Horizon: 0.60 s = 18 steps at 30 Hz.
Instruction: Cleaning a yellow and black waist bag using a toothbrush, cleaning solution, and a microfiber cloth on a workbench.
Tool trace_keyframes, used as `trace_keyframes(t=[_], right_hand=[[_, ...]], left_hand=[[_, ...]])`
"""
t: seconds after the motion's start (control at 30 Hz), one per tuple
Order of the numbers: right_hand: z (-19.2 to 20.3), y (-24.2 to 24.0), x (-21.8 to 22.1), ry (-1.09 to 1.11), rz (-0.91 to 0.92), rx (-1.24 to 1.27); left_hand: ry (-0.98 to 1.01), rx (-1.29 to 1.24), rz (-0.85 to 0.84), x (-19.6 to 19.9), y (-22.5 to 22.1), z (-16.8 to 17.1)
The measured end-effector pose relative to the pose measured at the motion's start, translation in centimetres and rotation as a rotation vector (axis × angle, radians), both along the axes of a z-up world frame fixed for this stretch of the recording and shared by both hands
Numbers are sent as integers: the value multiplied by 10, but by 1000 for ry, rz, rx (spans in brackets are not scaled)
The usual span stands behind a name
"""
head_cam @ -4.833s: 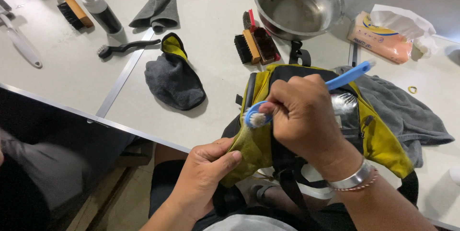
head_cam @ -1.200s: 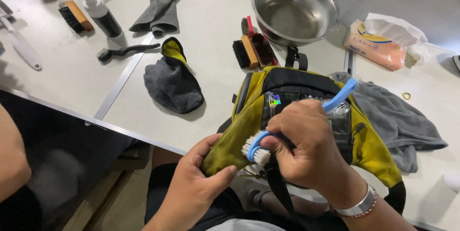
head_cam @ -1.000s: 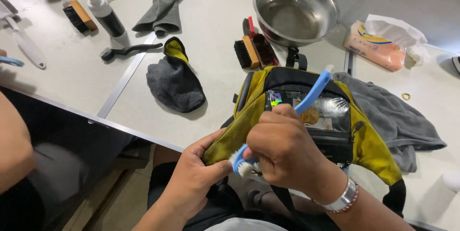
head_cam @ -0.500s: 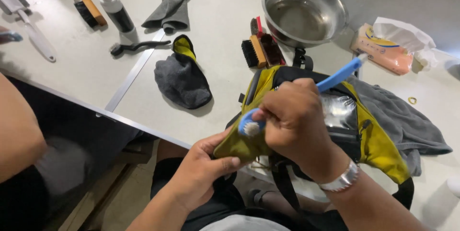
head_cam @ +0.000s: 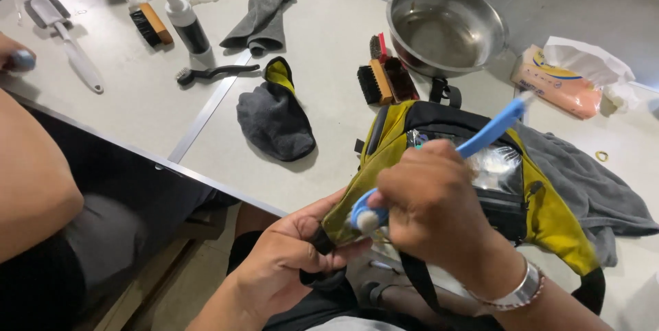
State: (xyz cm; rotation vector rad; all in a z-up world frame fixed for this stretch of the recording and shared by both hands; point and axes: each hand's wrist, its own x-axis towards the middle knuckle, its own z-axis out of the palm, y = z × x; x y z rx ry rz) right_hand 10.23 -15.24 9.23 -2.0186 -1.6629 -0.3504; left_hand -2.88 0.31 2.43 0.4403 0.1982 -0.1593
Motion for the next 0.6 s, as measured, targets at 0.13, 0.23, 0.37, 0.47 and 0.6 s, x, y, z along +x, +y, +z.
trace_keyframes(t=[0.13, 0.23, 0.37, 0.47, 0.6], right_hand=[[7, 12, -16, -6, -48, 141], [3, -1, -9, 10, 79, 41], [-2, -3, 16, -83, -118, 106], [4, 7, -15, 53, 145, 93], [-4, -8, 14, -27, 57, 1]], left_hand=[[-70, -58, -15, -1, -4, 5], [-80, -52, 22, -5, -4, 3], [-110, -43, 6, -1, 0, -8], [-141, -45, 4, -1, -4, -1], [-67, 64, -2, -2, -2, -4]])
